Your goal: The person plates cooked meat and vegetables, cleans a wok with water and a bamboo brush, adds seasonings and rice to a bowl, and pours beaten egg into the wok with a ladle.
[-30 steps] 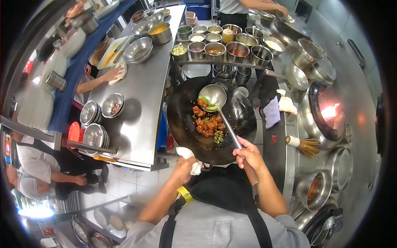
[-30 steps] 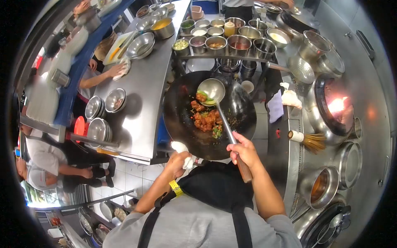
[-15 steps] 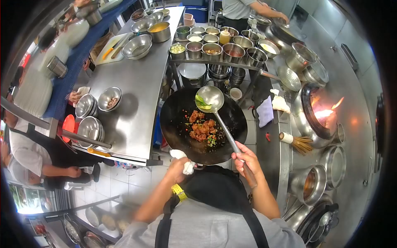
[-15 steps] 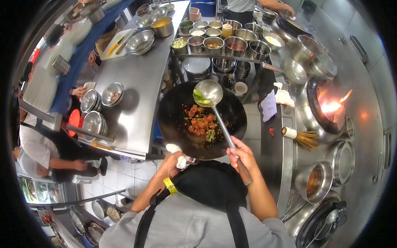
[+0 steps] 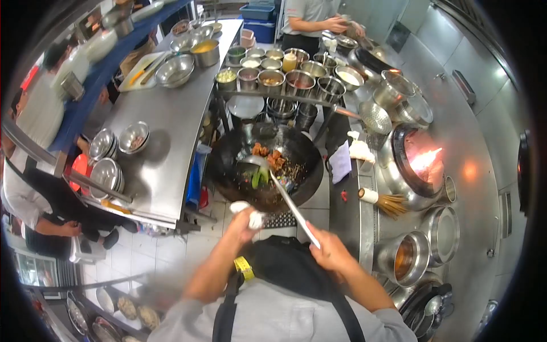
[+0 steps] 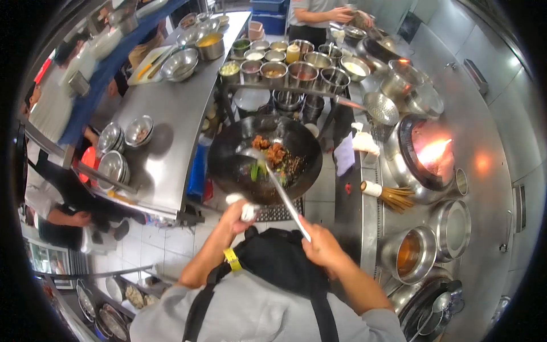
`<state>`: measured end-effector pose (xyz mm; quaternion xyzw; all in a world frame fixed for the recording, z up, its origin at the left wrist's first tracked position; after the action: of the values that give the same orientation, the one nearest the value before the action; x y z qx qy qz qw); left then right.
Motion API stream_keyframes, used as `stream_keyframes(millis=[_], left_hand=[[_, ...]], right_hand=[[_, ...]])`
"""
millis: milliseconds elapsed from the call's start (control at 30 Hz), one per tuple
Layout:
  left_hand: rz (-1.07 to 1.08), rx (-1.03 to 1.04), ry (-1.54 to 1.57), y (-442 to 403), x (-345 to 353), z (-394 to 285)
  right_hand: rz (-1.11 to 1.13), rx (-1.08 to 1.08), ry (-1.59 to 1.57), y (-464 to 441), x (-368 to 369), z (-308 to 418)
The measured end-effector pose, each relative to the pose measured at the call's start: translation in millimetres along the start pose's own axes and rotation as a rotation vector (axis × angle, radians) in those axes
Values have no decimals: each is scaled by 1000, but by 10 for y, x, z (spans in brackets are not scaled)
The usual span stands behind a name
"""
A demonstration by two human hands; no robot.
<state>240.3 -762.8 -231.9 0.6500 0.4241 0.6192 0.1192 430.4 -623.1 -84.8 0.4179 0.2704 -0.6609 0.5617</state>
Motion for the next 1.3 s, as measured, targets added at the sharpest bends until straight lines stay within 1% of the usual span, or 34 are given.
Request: stream_keyframes(millis=[33,67,100,133,167,200,267,300,400,433,467,533,567,600,633,667,733,767,800,867,900,1000,1067,1100,1133,1200,1267,1300], left_hand=[[52,-2,-14,-134,-73,-55],[76,-16,-13,-192,-269,13],[4,0,23,-175,-286,49],[-43,34,52,-240,-164,-12],[0,35,75,-352,-139,6],[11,48,42,-320,-102,-13],[29,69,-33,-212,-7,-73],[56,98,-86,-157,13,-89],[-60,264,-203,222,132,-79],[-53,296,-250,365,170,1],[-2,370,-341,407,89,78],[53,363,-339,439,-10,255],[23,363,-405,408,-44,254],[-7,358,-466,402,-59,252],[31,402,-447,378,-46,215],[15,362,-388,280,-63,158],[-45,253,-263,174,-206,65],[-16,171,-182,192,-219,25],[-24,141,-146,192,-248,-13],[-55,65,-63,255,-387,15],[-2,27,-91,239,-443,15],[-98,-5,-146,218,-702,-8],[-13,-33,-121,60,-865,-10],[-10,-26,-124,78,-867,-67],[-9,-22,-130,96,-848,-122],[35,-22,-130,44,-888,-211],[-31,47,-60,-19,-868,-275],[-39,46,-90,18,-855,-329]], right_hand=[[23,63,-34,63,-21,31],[-29,86,-29,71,-34,23],[-70,109,-27,54,-30,3],[-136,115,-15,-33,-66,-37],[-180,110,-37,-89,-108,-112],[-220,137,-123,-113,-208,-131],[-208,275,-186,-147,-467,-55],[-251,271,-145,-155,-564,-48],[-452,176,-12,-178,-749,-71],[-426,208,45,-216,-788,-38],[-404,210,68,-296,-716,-85],[-351,222,113,-439,-450,-209],[-225,273,-3,-518,-259,-247],[-131,351,-291,-568,-106,-188],[-41,425,-574,-653,28,-61],[49,497,-854,-712,126,17],[187,459,-1059,-907,465,-131],[200,536,-1247,-888,641,-206],[204,595,-1432,-945,725,-229],[260,648,-1464,-907,861,-274],[286,674,-1477,-885,883,-269],[277,614,-1454,-822,774,-204],[238,645,-1400,-839,706,-198],[264,617,-1426,-883,656,-164],[241,645,-1427,-902,579,-132],[213,634,-1417,-997,412,-5],[222,595,-1368,-1128,279,55],[226,576,-1341,-1213,208,98]])
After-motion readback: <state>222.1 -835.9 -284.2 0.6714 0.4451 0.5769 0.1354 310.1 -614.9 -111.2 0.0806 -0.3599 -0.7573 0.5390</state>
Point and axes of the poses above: each hand's wrist, its own y-axis away from the middle knuckle, its own x-axis out of the palm, z = x × y, the point moved 7 cm from there along -y, towards the middle knuckle, and after that the axes turned 12 degrees about y, right-handed, at the moved point
